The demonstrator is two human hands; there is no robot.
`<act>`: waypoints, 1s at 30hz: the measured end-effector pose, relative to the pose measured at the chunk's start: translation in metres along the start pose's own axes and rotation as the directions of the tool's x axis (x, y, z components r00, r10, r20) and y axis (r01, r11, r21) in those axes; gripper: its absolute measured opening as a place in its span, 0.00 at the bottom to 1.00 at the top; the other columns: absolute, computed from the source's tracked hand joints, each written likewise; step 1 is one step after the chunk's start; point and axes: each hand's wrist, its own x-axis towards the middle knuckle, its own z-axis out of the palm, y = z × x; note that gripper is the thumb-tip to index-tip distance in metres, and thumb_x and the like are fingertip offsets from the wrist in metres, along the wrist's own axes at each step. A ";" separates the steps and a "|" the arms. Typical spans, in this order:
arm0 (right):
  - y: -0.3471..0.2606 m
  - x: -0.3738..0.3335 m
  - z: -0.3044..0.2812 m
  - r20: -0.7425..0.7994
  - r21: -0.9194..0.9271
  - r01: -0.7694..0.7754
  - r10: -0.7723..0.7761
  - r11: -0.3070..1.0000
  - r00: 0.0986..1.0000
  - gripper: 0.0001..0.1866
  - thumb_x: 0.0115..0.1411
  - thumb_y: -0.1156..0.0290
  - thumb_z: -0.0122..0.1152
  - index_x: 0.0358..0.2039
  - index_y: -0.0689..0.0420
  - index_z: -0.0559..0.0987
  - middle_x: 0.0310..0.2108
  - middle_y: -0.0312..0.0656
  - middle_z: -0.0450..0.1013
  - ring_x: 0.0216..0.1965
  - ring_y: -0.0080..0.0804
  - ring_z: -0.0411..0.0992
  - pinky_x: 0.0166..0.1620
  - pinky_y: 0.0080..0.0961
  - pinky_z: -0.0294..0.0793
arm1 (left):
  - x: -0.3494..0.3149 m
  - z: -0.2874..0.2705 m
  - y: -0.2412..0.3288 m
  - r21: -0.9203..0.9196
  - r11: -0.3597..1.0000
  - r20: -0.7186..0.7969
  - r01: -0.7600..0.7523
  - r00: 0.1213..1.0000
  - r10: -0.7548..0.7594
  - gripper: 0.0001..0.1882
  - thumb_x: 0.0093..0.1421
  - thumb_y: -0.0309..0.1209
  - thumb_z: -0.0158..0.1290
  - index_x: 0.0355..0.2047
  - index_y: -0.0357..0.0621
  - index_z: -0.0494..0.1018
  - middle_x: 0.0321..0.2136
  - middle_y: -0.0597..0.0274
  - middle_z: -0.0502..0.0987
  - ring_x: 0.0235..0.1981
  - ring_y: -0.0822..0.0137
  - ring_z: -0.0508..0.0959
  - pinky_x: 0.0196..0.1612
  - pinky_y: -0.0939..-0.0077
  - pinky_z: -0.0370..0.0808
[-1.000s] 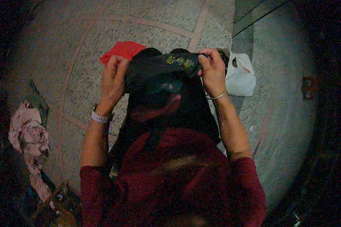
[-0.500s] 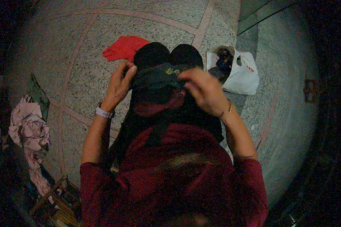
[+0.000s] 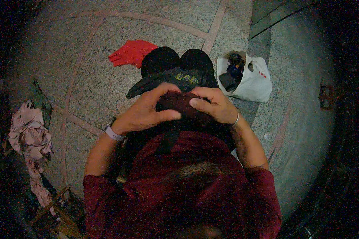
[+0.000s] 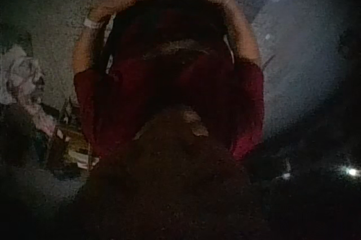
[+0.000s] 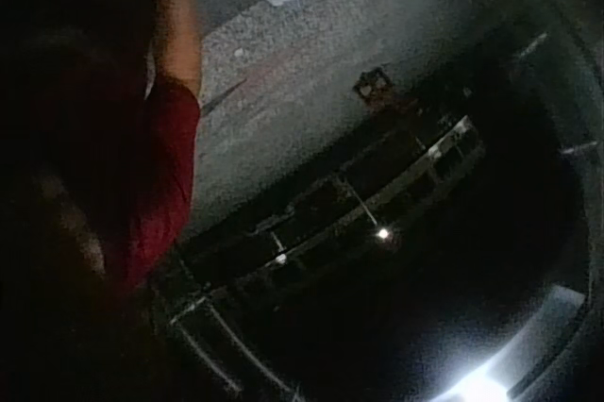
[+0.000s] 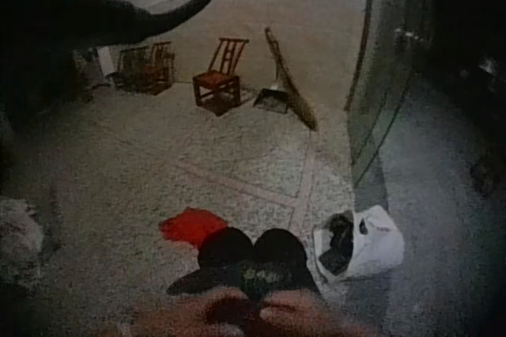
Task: The person sorts a variety of socks, picking them up from the floor and holding them for view.
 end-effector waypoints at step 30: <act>0.015 0.016 -0.012 -0.432 0.313 -0.003 0.145 0.950 0.890 0.10 0.60 0.73 0.57 0.42 0.58 0.72 0.30 0.35 0.72 0.32 0.21 0.71 0.35 0.22 0.73 | -0.001 -0.026 -0.024 -0.445 0.879 -0.506 0.168 0.763 -0.402 0.11 0.67 0.36 0.46 0.36 0.42 0.72 0.27 0.74 0.70 0.26 0.81 0.66 0.28 0.85 0.66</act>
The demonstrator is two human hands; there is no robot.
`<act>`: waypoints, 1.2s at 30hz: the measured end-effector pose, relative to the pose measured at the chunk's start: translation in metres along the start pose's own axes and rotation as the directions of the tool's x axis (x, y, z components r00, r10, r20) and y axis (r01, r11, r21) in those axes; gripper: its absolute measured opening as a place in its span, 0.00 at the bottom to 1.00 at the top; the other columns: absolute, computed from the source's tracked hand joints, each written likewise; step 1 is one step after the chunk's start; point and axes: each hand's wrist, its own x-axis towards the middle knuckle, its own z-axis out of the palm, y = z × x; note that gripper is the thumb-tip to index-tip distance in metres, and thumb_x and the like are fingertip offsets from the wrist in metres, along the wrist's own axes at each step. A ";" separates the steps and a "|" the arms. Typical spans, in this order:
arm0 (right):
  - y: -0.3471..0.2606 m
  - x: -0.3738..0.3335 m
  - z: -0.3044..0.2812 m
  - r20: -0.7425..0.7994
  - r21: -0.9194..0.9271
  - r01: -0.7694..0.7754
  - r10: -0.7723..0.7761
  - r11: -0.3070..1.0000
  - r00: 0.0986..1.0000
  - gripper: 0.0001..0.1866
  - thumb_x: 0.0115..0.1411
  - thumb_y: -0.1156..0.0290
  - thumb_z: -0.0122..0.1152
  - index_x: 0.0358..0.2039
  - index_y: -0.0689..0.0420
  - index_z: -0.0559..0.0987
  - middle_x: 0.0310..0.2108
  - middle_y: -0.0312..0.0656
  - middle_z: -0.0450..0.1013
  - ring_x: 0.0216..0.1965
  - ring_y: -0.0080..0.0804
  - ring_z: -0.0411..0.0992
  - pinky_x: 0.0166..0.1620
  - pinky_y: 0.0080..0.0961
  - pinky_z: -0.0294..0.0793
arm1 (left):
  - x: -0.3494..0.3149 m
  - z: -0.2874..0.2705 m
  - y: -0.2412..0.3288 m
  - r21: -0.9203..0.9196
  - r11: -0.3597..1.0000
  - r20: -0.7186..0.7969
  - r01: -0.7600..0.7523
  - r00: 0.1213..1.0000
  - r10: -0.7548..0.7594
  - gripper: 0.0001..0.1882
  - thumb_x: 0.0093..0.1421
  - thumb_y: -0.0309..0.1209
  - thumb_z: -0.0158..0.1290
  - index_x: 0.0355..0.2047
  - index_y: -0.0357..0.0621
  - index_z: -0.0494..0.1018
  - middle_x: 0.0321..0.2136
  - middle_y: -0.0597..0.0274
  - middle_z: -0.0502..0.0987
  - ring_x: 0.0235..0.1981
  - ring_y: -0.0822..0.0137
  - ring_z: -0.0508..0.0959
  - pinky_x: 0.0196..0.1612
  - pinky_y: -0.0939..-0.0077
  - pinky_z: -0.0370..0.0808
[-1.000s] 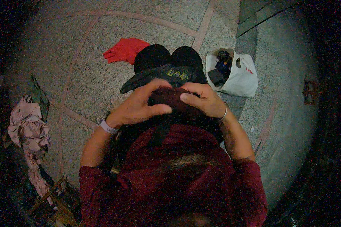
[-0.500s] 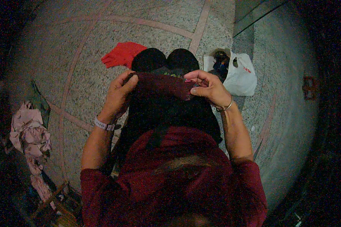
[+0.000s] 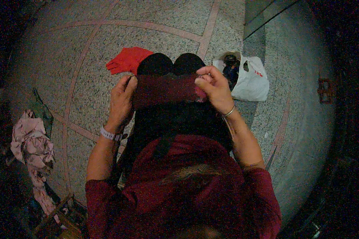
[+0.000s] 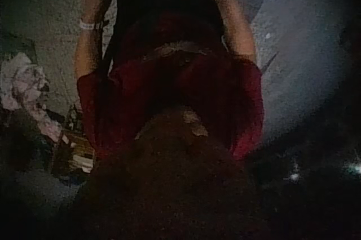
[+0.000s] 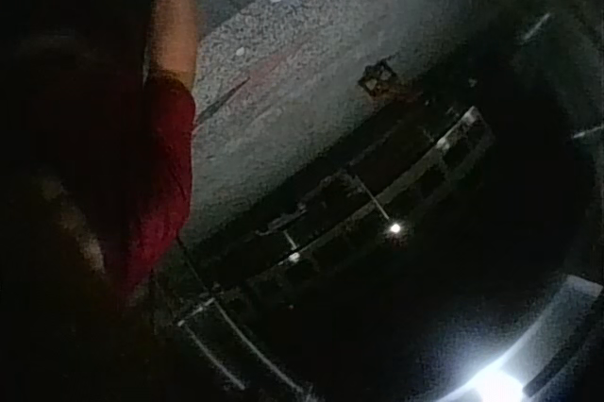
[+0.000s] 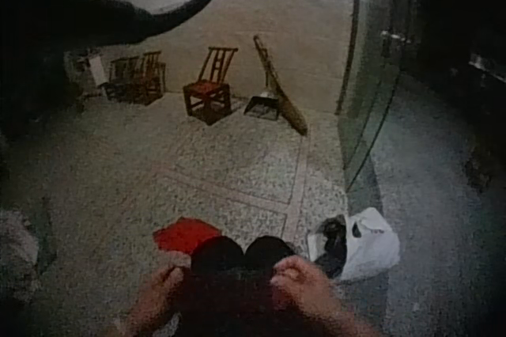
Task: The person sorts a variety of socks, picking them up from the floor and holding them for view.
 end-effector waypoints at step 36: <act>0.038 -0.018 -0.075 -0.382 -0.378 -0.108 -0.048 0.920 0.923 0.06 0.59 0.74 0.54 0.35 0.60 0.78 0.23 0.32 0.72 0.21 0.18 0.68 0.23 0.16 0.66 | -0.049 0.022 -0.001 0.210 0.917 0.334 -0.339 0.906 0.259 0.08 0.64 0.29 0.47 0.37 0.36 0.71 0.28 0.58 0.74 0.31 0.71 0.73 0.36 0.75 0.70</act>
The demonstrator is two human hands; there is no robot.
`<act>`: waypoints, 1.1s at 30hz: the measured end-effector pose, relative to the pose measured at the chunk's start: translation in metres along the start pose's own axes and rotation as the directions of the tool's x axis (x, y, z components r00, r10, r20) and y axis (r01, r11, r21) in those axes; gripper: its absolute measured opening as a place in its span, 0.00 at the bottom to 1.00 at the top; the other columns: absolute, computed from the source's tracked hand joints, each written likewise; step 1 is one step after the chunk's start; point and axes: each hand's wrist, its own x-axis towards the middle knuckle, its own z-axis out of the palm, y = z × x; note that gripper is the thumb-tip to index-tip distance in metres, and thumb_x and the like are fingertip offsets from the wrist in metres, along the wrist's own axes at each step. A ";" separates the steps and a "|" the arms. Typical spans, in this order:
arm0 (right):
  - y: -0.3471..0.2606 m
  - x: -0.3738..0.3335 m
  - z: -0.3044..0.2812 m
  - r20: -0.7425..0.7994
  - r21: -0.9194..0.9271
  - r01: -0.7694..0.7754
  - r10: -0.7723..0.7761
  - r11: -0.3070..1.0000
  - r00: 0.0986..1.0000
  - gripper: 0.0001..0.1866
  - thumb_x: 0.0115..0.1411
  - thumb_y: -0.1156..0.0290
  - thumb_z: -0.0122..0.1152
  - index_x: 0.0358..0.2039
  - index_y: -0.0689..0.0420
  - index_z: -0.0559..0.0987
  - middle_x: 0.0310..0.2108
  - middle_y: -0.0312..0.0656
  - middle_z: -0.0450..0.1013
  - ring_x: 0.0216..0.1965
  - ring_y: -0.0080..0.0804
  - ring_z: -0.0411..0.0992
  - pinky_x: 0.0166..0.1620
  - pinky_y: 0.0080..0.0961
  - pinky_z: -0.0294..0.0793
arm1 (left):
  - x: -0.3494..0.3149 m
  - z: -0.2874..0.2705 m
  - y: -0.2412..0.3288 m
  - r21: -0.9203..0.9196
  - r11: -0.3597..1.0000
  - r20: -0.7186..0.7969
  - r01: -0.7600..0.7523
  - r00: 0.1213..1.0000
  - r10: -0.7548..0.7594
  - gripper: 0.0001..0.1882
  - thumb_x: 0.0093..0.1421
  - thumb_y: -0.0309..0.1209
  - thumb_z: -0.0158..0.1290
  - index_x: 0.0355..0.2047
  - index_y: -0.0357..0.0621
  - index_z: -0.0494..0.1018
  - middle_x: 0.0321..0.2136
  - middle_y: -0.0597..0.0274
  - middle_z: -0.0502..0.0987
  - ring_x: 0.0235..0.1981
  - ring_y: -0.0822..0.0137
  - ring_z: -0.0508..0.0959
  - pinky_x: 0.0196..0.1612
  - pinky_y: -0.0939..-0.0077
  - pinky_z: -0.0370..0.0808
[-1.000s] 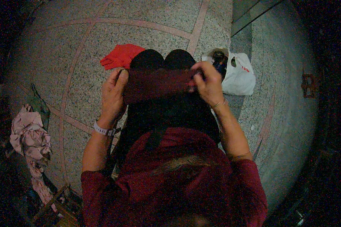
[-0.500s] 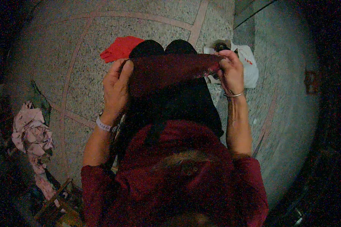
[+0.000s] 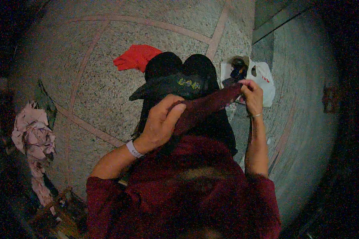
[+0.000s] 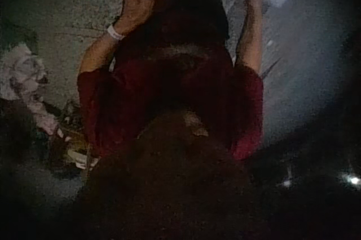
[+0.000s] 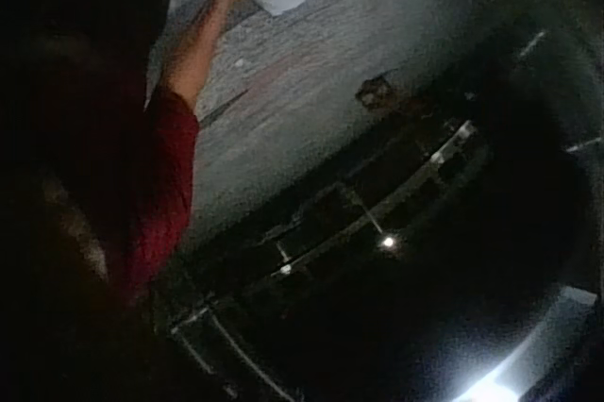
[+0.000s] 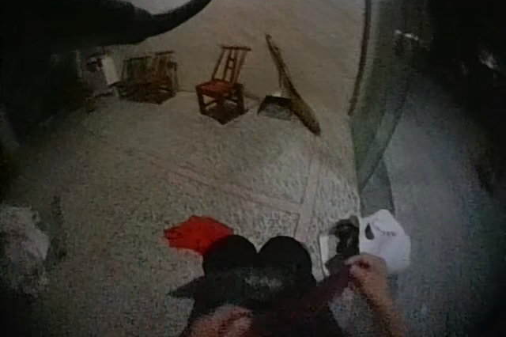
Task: The person sorts a variety of socks, picking them up from the floor and holding them for view.
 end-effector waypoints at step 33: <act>-0.164 0.032 0.179 0.531 -0.734 0.616 -0.324 0.286 0.783 0.30 0.52 0.71 0.56 0.57 0.61 0.65 0.49 0.49 0.69 0.50 0.42 0.68 0.57 0.40 0.60 | 0.109 -0.125 -0.023 0.622 0.677 0.421 -0.393 0.897 0.134 0.46 0.54 0.50 0.55 0.64 0.39 0.50 0.65 0.49 0.51 0.66 0.48 0.50 0.66 0.47 0.44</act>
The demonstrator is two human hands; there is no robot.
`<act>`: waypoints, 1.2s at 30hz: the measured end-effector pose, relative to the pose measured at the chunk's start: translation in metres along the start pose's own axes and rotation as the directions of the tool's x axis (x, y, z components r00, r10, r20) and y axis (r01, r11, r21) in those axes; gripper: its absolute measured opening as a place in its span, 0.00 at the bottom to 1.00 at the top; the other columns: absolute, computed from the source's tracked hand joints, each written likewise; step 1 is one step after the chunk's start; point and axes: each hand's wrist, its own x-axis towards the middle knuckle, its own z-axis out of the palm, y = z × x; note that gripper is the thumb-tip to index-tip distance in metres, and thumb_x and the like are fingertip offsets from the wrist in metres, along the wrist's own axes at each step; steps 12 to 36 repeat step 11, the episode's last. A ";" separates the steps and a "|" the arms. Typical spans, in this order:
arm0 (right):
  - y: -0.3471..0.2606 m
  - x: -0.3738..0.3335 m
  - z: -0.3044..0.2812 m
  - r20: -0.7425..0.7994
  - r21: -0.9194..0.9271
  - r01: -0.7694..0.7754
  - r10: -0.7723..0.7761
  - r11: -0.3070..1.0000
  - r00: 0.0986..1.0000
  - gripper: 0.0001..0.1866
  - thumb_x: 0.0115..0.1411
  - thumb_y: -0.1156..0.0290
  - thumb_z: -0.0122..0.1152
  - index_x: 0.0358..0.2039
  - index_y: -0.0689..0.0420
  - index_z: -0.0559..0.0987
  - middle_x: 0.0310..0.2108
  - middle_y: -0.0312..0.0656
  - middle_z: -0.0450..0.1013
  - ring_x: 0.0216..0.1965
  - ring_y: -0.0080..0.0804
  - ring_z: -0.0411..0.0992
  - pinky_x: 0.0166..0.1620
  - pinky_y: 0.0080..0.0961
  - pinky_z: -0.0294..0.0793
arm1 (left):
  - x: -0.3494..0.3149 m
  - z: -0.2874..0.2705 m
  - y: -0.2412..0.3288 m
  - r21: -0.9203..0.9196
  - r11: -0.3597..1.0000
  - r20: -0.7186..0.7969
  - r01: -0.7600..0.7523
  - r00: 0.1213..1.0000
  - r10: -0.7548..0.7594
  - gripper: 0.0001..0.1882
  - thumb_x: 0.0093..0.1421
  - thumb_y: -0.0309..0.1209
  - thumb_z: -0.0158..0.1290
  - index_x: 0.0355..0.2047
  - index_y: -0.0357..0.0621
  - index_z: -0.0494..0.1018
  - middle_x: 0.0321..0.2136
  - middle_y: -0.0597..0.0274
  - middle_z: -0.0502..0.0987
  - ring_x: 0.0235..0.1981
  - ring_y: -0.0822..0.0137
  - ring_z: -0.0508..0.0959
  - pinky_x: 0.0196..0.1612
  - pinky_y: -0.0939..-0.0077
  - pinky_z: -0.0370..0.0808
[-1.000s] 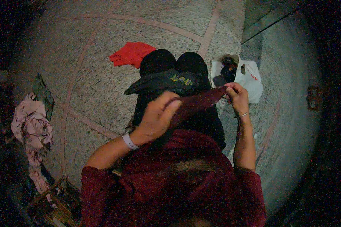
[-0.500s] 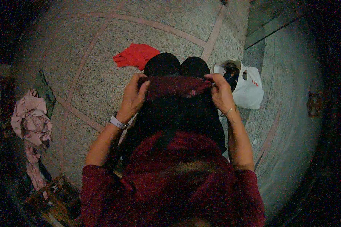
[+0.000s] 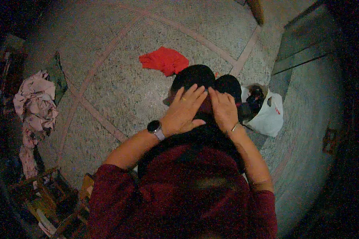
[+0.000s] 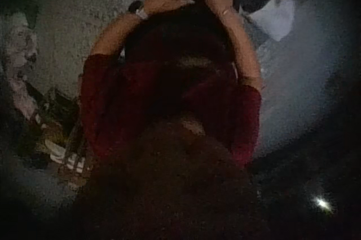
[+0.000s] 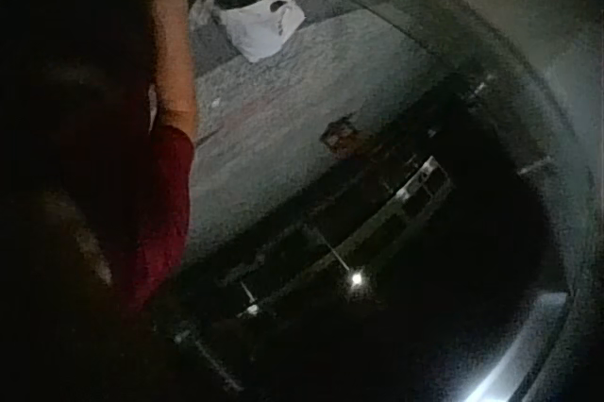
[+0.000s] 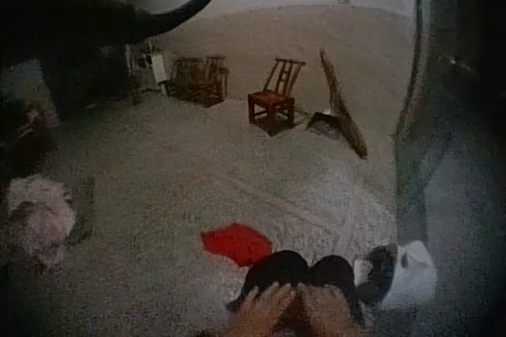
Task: The person sorts a variety of socks, picking them up from the floor and holding them for view.
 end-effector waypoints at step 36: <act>0.004 0.085 -0.106 -0.056 0.195 -0.047 0.059 0.980 0.997 0.36 0.39 0.73 0.66 0.53 0.55 0.69 0.41 0.46 0.72 0.43 0.43 0.70 0.43 0.41 0.67 | 0.050 -0.048 -0.057 -0.141 0.989 -0.359 -0.033 0.933 -0.020 0.26 0.46 0.20 0.51 0.50 0.40 0.68 0.45 0.47 0.74 0.48 0.46 0.72 0.51 0.57 0.69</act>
